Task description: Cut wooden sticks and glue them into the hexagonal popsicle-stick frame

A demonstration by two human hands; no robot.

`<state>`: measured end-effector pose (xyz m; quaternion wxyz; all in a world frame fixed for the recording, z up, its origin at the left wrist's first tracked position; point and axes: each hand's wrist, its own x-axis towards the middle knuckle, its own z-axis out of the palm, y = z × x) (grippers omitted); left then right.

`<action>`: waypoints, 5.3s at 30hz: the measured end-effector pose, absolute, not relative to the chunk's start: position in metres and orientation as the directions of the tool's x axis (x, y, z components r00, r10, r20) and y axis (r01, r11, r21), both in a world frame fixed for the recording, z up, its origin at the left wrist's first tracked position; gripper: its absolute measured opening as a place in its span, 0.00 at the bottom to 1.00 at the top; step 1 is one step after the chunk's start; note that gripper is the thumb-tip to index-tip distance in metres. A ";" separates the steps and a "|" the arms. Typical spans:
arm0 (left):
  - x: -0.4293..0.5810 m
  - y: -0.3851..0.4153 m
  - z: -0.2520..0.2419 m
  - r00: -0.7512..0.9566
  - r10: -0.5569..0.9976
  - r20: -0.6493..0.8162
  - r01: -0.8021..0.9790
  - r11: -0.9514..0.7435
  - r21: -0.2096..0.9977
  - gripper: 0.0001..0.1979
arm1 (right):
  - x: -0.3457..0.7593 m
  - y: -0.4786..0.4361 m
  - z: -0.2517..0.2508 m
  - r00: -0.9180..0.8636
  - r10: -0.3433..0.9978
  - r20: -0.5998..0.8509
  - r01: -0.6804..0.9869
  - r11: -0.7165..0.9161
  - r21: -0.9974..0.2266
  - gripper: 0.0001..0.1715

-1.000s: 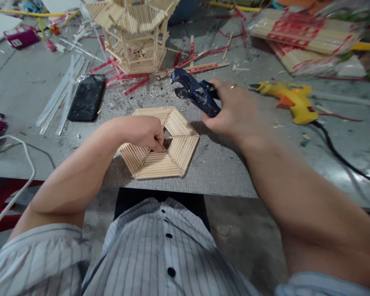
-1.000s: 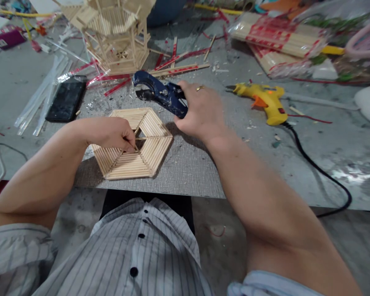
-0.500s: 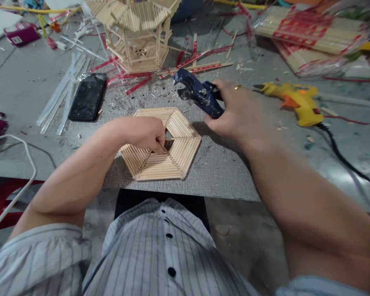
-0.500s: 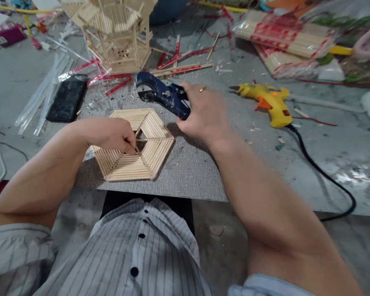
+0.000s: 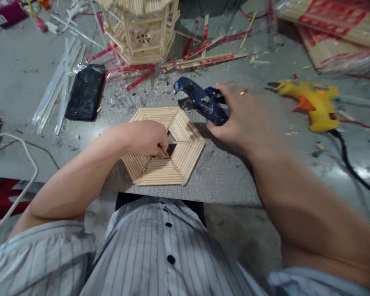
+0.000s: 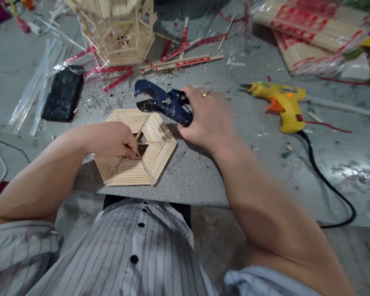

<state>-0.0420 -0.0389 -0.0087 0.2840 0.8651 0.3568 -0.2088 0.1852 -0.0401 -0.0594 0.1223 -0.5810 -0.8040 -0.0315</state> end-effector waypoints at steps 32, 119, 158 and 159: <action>-0.057 -0.042 -0.012 0.649 0.516 -0.558 0.751 -0.551 0.364 0.12 | 0.190 -0.031 -0.070 -0.232 0.971 0.052 0.963 0.237 -0.126 0.50; -0.039 -0.007 -0.034 0.139 0.924 -0.355 -0.185 0.377 0.908 0.13 | 0.196 -0.063 -0.078 -0.274 0.907 0.320 0.734 0.412 -0.540 0.14; -0.036 -0.012 -0.032 0.118 0.915 -0.386 -0.204 0.403 0.892 0.13 | 0.195 -0.064 -0.074 -0.346 0.791 0.504 0.758 0.553 -0.347 0.17; -0.036 -0.012 -0.032 0.119 0.913 -0.390 -0.207 0.407 0.890 0.13 | 0.195 -0.064 -0.074 -0.342 0.791 0.507 0.756 0.552 -0.352 0.17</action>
